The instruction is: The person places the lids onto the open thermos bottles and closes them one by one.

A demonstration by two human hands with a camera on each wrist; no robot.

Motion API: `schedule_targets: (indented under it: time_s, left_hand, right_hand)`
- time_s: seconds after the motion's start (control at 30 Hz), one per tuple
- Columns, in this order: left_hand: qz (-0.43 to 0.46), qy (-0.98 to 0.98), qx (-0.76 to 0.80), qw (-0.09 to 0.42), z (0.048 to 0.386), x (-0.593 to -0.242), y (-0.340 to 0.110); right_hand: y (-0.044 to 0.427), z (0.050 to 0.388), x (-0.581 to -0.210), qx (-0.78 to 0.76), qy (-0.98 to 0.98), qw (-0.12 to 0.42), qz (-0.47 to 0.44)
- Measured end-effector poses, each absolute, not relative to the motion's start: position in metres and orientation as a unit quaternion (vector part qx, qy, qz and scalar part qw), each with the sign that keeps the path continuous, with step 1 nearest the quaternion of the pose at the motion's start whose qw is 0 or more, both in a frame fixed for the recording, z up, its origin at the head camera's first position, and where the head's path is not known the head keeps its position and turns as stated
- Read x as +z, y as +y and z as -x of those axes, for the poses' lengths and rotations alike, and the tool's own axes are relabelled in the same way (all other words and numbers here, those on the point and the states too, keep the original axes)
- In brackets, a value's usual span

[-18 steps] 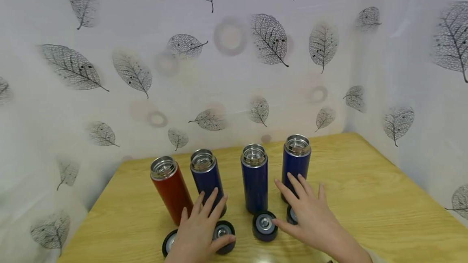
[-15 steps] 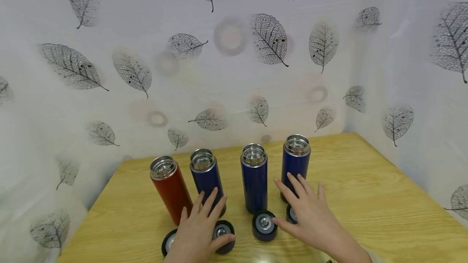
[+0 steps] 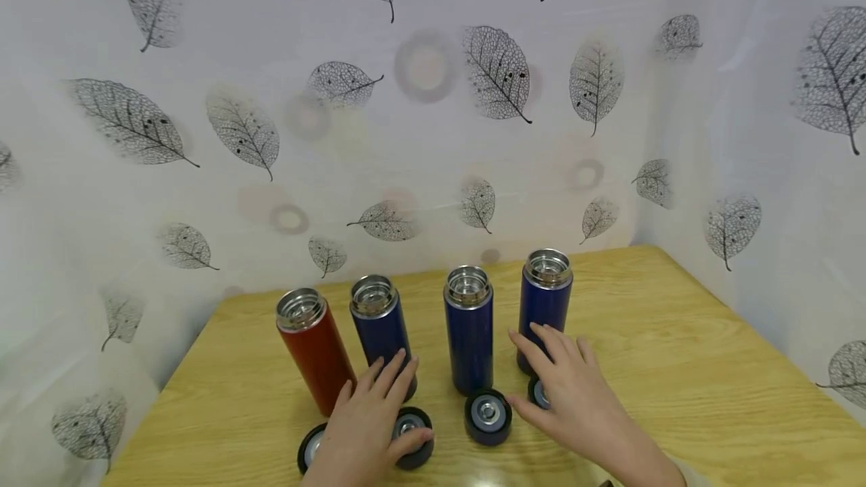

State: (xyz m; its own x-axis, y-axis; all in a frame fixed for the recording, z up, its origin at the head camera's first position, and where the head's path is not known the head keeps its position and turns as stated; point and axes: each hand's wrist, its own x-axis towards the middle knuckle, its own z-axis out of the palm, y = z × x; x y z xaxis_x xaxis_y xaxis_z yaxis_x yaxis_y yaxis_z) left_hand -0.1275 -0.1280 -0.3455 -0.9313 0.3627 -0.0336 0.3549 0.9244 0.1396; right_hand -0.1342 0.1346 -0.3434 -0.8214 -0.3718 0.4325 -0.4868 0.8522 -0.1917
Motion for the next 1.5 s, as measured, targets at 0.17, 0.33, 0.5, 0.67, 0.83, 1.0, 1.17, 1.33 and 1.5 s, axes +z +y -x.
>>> schedule_targets:
  time_s: [0.17, 0.33, 0.5, 0.67, 0.83, 1.0, 1.17, 1.33, 1.5]
  left_hand:
    - [-0.199, 0.978, 0.057, 0.008, 0.126, -0.343, -0.129]
    - [-0.21, 0.976, 0.053, -0.01, 0.126, -0.343, -0.129]
    - [-0.221, 0.974, 0.052, -0.021, 0.125, -0.344, -0.13]
    - [-0.222, 0.973, 0.052, -0.021, 0.125, -0.343, -0.13]
    - [-0.225, 0.973, 0.055, -0.026, 0.124, -0.343, -0.131]
    - [-0.226, 0.972, 0.055, -0.025, 0.124, -0.344, -0.131]
    - [-0.227, 0.972, 0.052, -0.024, 0.124, -0.345, -0.131]
    - [-0.237, 0.969, 0.049, -0.044, 0.124, -0.345, -0.13]
    - [-0.236, 0.97, 0.051, -0.039, 0.123, -0.344, -0.129]
  right_hand:
    - [0.134, 0.134, -0.343, 0.148, -0.938, 0.208, -0.234]
    - [0.134, 0.134, -0.342, 0.15, -0.935, 0.219, -0.236]
    - [0.136, 0.134, -0.341, 0.16, -0.933, 0.228, -0.229]
    - [0.142, 0.135, -0.343, 0.156, -0.935, 0.232, -0.219]
    - [0.147, 0.134, -0.345, 0.144, -0.94, 0.226, -0.212]
    - [0.149, 0.136, -0.347, 0.145, -0.941, 0.222, -0.211]
    - [0.153, 0.144, -0.353, 0.15, -0.945, 0.203, -0.208]
    - [0.156, 0.153, -0.359, 0.15, -0.951, 0.179, -0.205]
    - [0.156, 0.158, -0.365, 0.151, -0.959, 0.142, -0.194]
